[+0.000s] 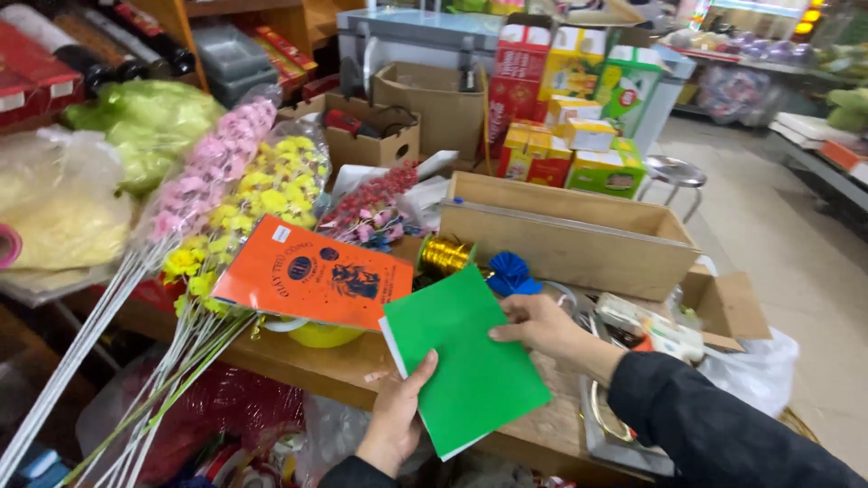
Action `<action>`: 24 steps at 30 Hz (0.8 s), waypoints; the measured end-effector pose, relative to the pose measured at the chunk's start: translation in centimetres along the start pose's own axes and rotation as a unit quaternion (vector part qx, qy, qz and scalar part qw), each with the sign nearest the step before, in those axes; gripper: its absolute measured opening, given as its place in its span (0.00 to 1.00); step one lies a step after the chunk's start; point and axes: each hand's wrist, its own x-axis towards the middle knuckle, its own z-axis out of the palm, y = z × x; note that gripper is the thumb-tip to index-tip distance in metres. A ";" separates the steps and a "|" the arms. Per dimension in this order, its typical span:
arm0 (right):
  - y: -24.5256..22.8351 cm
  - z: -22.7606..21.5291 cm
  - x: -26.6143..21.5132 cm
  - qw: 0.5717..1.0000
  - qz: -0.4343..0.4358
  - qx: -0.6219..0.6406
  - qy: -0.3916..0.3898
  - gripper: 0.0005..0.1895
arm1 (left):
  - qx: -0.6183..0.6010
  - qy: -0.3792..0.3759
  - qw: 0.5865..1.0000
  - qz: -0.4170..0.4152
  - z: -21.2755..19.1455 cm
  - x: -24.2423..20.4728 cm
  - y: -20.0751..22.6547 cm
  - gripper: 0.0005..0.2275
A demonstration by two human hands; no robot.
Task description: Cutting, folding, and assembling green paper onto an orange card to create a decoration.
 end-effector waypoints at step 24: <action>2.9 -2.0 -3.7 0.982 0.157 0.096 0.047 0.32 | 0.020 0.046 0.999 -0.013 -0.3 2.3 -5.6 0.17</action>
